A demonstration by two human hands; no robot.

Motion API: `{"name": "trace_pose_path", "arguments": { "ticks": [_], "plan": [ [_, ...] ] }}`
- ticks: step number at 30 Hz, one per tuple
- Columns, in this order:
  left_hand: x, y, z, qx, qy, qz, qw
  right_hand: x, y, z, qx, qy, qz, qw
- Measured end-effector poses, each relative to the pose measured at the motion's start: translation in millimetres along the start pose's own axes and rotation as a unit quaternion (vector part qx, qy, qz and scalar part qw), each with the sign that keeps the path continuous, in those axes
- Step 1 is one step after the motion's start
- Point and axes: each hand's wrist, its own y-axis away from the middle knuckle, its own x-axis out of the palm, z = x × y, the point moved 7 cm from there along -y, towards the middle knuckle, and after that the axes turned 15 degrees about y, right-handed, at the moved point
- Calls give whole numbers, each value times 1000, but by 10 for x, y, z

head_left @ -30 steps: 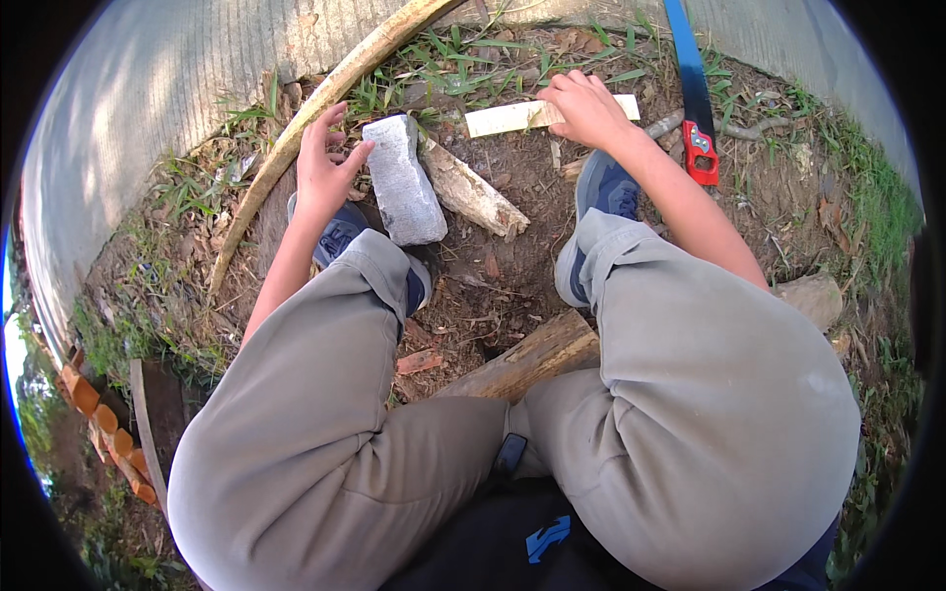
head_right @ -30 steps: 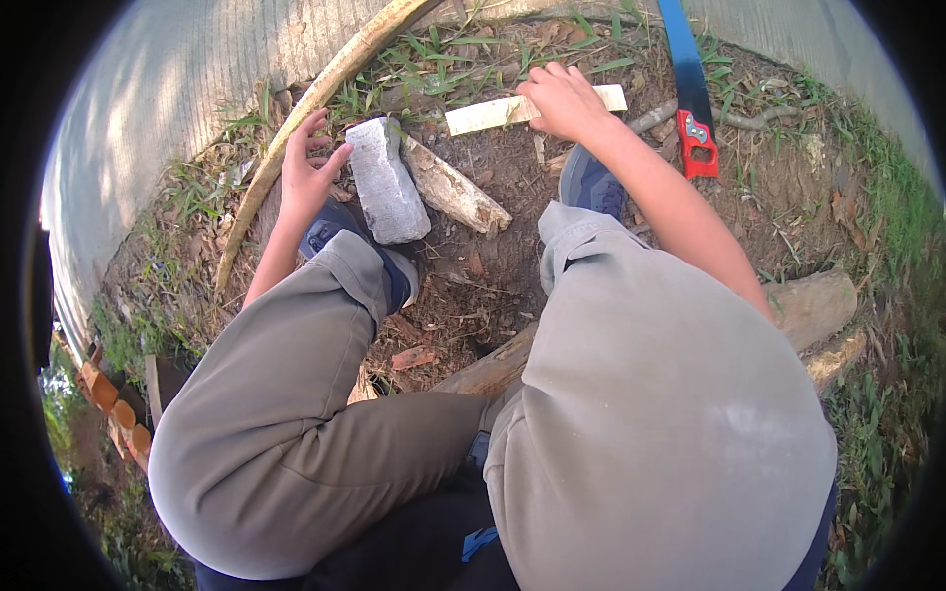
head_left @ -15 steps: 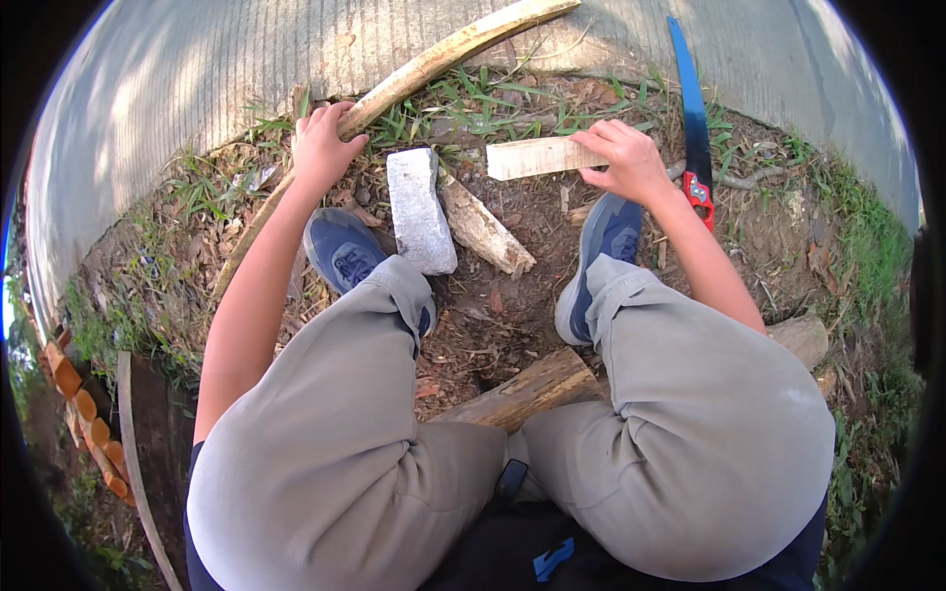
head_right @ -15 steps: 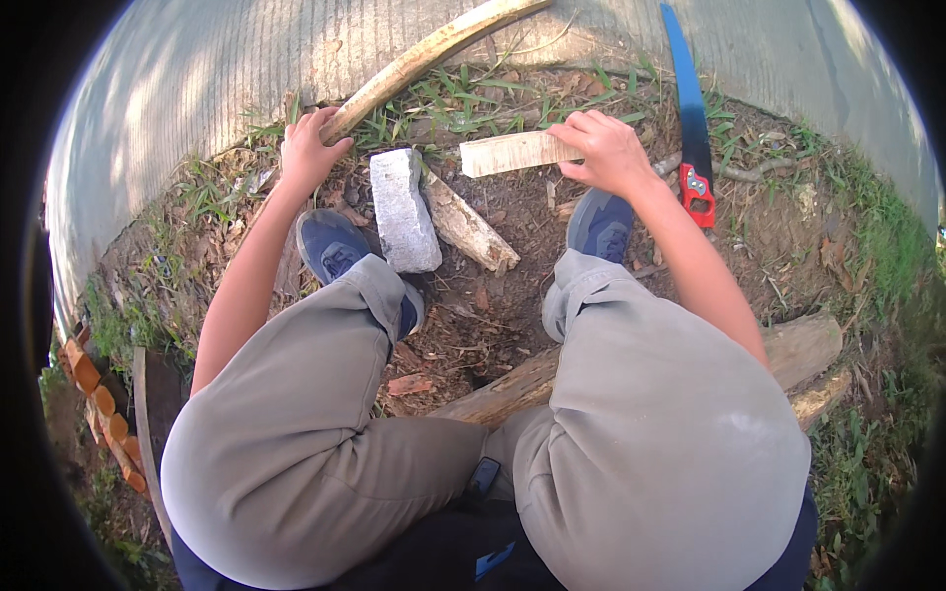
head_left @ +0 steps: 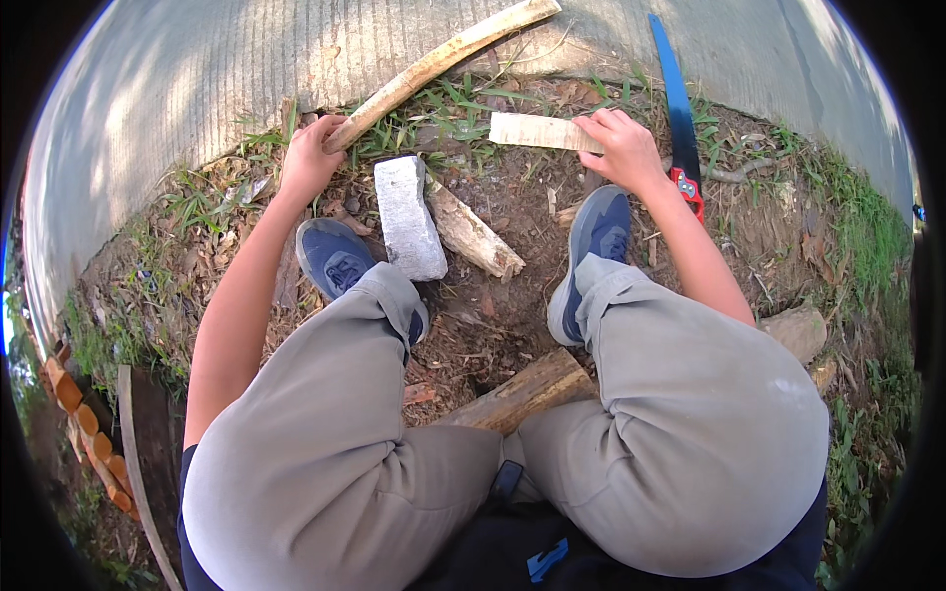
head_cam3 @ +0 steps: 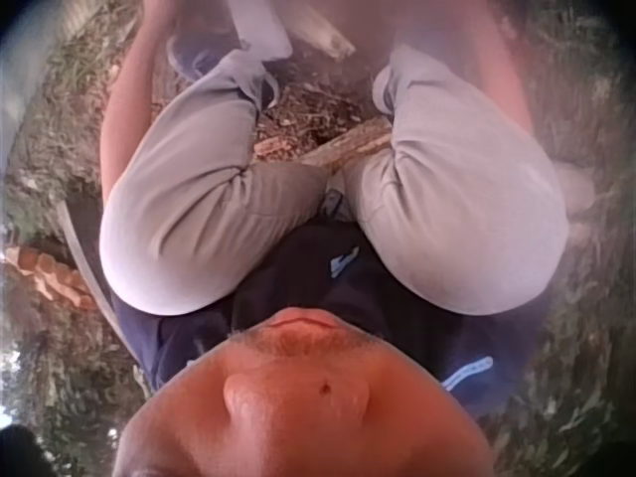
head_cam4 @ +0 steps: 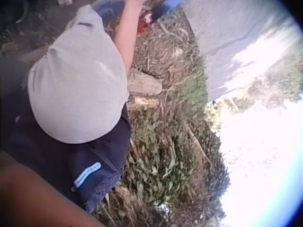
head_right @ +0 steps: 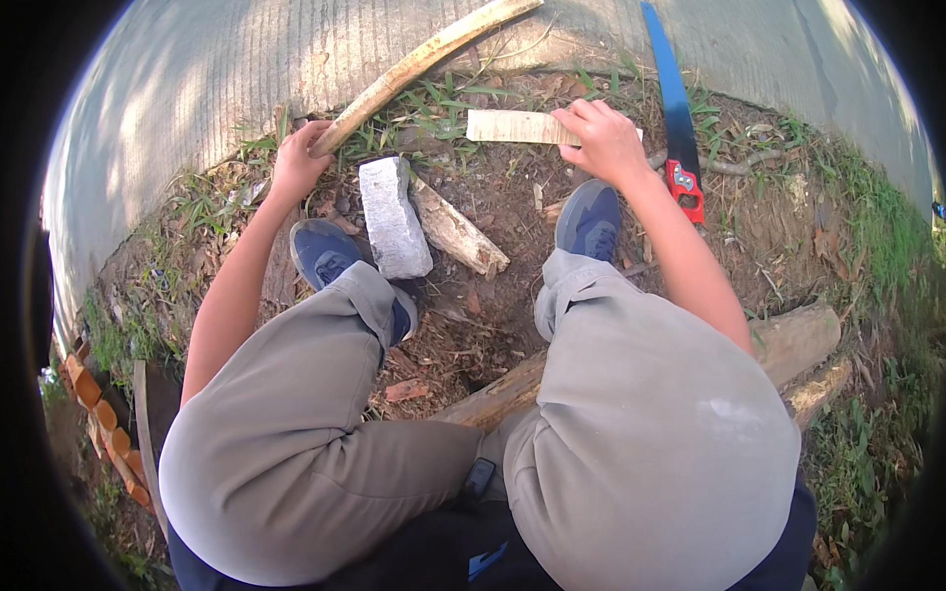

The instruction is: The person saws a piece of wood into smaller segments using a hand saw and then rubs a stone against a wooden branch.

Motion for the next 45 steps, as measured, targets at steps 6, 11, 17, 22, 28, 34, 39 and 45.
{"name": "trace_pose_path", "arguments": {
  "ticks": [6, 11, 17, 22, 28, 34, 39, 45],
  "plan": [
    [127, -56, 135, 9, -70, -15, 997, 373, -31, 12, -67, 24, 81, 994],
    [161, -39, 198, 11, -125, -36, 991, 383, -123, 304, -71, -33, 93, 993],
    [151, -41, 185, 29, -98, -42, 994, -80, -395, 905, -145, -152, 18, 978],
    [133, -76, 190, 31, -54, -16, 998, -160, -725, 1646, -159, -203, 88, 962],
    [29, 31, 264, 71, -12, -26, 997, 77, -772, 1958, 79, -307, 203, 927],
    [-44, 141, 246, 54, -53, -75, 994, 379, -515, 2181, 263, -405, 224, 846],
    [1, 266, 225, 15, -18, -108, 994, 729, -660, 2331, 254, -502, 215, 798],
    [-14, 565, -183, 84, -123, -252, 956, 742, -511, 2182, 236, -420, 257, 837]
  ]
}}
